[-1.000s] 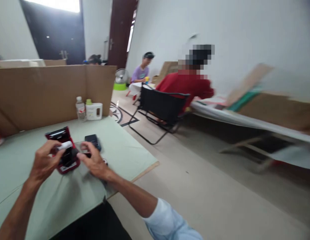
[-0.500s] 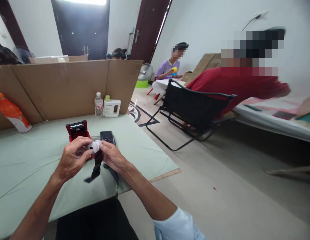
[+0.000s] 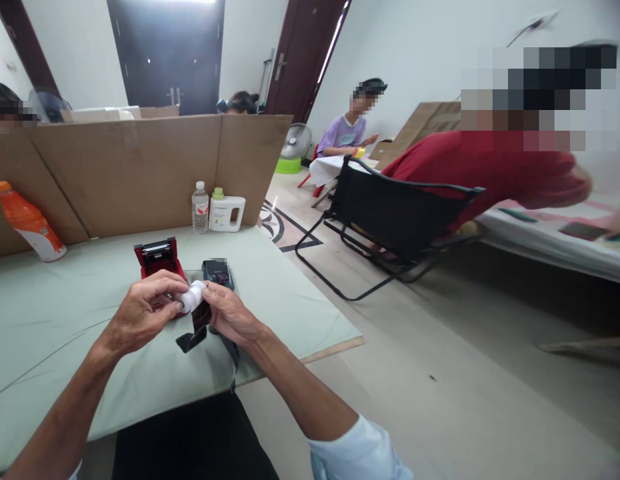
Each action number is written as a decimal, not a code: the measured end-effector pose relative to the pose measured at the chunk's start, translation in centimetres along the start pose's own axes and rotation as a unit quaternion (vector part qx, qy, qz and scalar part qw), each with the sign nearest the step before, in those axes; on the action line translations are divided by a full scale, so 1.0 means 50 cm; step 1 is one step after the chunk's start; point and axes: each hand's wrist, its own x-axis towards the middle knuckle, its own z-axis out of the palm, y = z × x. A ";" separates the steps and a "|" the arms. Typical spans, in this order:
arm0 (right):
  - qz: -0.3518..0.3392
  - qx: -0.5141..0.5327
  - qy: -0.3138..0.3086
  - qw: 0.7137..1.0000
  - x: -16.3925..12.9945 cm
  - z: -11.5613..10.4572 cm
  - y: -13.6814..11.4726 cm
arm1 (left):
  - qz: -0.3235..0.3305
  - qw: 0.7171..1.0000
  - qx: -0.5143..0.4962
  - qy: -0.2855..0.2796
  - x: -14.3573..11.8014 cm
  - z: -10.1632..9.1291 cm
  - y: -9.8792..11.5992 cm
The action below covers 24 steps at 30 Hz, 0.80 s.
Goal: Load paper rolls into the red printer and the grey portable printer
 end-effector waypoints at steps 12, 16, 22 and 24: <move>0.023 -0.053 -0.004 0.998 -0.010 0.014 -0.014 | 0.102 0.961 0.240 -0.092 -0.004 -0.025 0.028; 0.042 -0.088 -0.036 0.995 -0.010 0.020 -0.023 | 0.113 0.950 0.240 -0.165 0.009 -0.034 0.039; 0.023 -0.154 -0.041 0.987 -0.013 0.027 -0.028 | 0.118 0.920 0.283 -0.245 0.024 -0.031 0.065; 0.039 -0.150 -0.048 0.987 -0.018 0.027 -0.023 | 0.122 0.916 0.294 -0.244 0.023 -0.030 0.070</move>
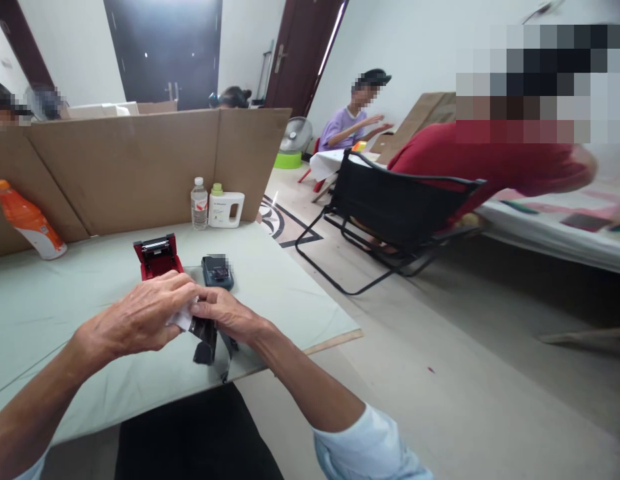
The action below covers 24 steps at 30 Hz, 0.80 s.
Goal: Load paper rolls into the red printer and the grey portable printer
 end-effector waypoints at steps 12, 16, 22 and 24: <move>0.006 0.061 0.001 0.998 -0.029 0.019 -0.004 | 0.005 0.977 -0.177 0.122 -0.032 0.027 -0.004; 0.018 0.044 0.004 0.999 -0.034 0.021 0.000 | -0.019 0.973 -0.193 0.126 -0.042 0.036 -0.010; -0.032 -0.062 0.006 0.998 -0.039 0.019 -0.006 | 0.019 0.999 -0.012 0.048 -0.028 0.009 0.034; -0.036 -0.069 -0.003 0.997 -0.043 0.020 -0.009 | 0.027 0.998 -0.010 0.054 -0.029 0.008 0.038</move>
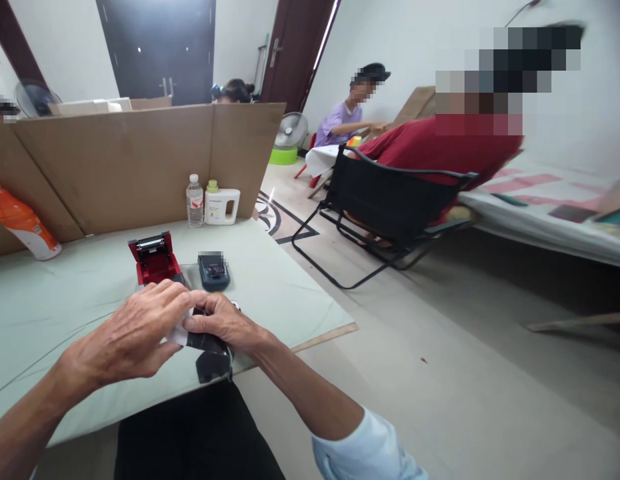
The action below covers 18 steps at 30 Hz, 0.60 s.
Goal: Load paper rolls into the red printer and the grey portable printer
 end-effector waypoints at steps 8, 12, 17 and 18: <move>-0.007 0.079 0.003 0.997 -0.012 0.018 0.000 | -0.044 0.988 -0.120 0.082 -0.028 0.016 -0.012; -0.010 0.101 0.011 0.995 -0.014 0.027 0.007 | -0.059 0.979 -0.157 0.115 -0.041 0.031 -0.019; -0.002 0.114 0.019 0.993 -0.015 0.031 0.032 | -0.069 0.967 -0.208 0.129 -0.056 0.054 -0.032; 0.002 0.114 0.028 0.993 -0.015 0.031 0.039 | -0.072 0.966 -0.210 0.130 -0.060 0.059 -0.033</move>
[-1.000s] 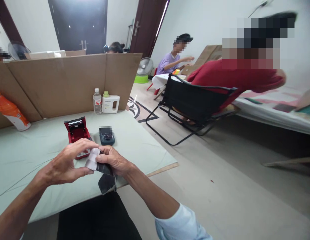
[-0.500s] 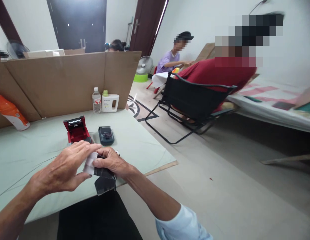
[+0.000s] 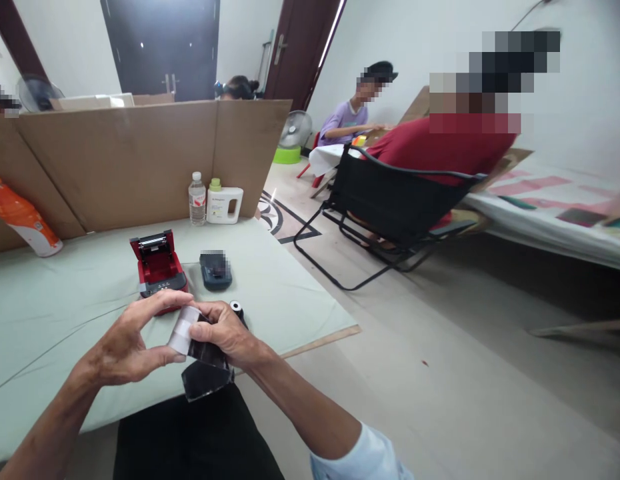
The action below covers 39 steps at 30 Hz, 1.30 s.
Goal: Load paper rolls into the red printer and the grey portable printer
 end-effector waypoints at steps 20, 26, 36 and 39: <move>-0.005 0.004 0.098 0.995 0.137 0.003 0.075 | -0.171 0.947 0.237 0.136 0.036 -0.027 -0.162; 0.021 -0.041 0.122 0.991 0.134 -0.017 0.107 | -0.245 0.925 0.286 0.044 0.101 -0.040 -0.252; 0.024 -0.026 0.129 0.991 0.143 -0.035 0.117 | -0.292 0.902 0.317 -0.012 0.127 -0.023 -0.291; 0.029 -0.035 0.142 0.989 0.143 -0.035 0.117 | -0.295 0.903 0.311 -0.013 0.130 -0.022 -0.300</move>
